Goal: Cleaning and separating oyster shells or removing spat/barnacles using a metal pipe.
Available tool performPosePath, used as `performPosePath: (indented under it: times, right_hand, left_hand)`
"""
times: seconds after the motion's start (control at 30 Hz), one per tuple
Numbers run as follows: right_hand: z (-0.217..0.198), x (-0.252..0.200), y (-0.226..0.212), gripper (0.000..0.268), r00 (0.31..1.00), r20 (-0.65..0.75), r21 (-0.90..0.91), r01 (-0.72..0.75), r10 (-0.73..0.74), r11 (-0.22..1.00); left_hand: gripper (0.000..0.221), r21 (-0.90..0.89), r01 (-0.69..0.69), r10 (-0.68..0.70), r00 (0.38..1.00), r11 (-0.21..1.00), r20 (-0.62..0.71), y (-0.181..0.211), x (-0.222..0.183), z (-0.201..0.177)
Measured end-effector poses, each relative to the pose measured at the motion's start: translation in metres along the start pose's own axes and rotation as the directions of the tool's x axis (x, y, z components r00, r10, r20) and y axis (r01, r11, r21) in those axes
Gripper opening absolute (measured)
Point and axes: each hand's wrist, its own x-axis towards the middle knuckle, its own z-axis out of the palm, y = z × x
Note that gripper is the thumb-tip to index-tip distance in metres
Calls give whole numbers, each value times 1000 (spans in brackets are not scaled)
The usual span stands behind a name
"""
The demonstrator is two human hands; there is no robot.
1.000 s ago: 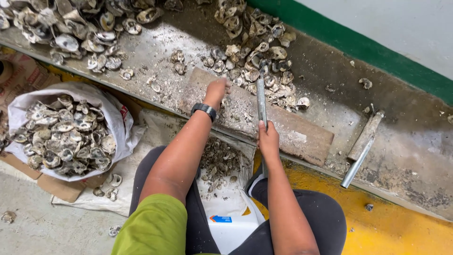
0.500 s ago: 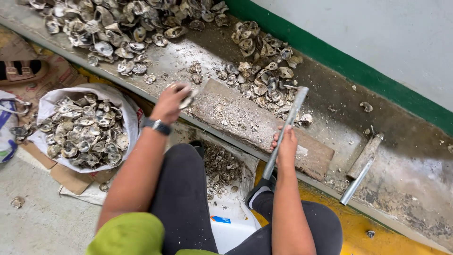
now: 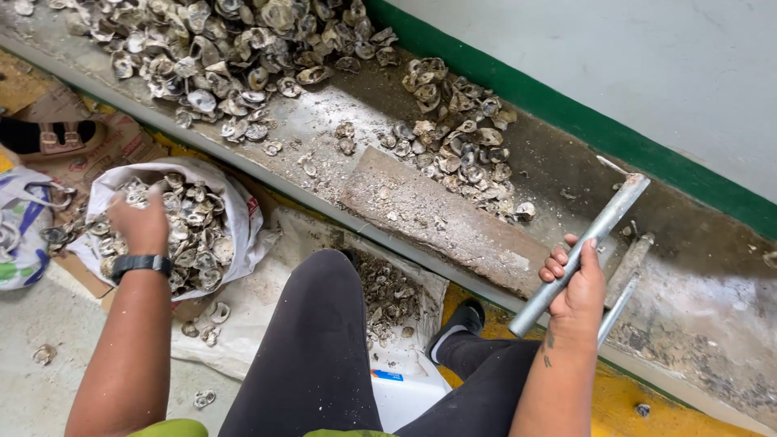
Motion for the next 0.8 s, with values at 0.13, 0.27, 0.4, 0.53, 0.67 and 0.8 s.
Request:
performPosePath:
  times: [0.13,0.27,0.4,0.53,0.67,0.8]
  right_hand:
    - [-23,18,11,27,998,34,50,-54,52,997]
    - [-42,68,69,17,981,-69,152,-171,183,973]
    - [-29,88,91,15,936,-34,281,-327,349,902]
    - [-12,76,85,20,923,-67,115,-371,380,922]
    - [-39,95,100,20,929,122,19,-355,350,935]
    - [-48,103,103,26,923,138,53,-369,359,928]
  left_hand:
    - [40,-133,-87,130,923,987,362,180,-72,64]
    - [45,-318,-244,393,701,916,595,268,-154,197]
    - [35,-208,-449,447,531,869,720,325,-222,309]
    - [52,-32,-633,521,606,773,602,308,-216,442]
    - [65,87,-718,522,578,691,628,302,-189,475]
    - [60,-21,-532,387,587,846,711,287,-180,465]
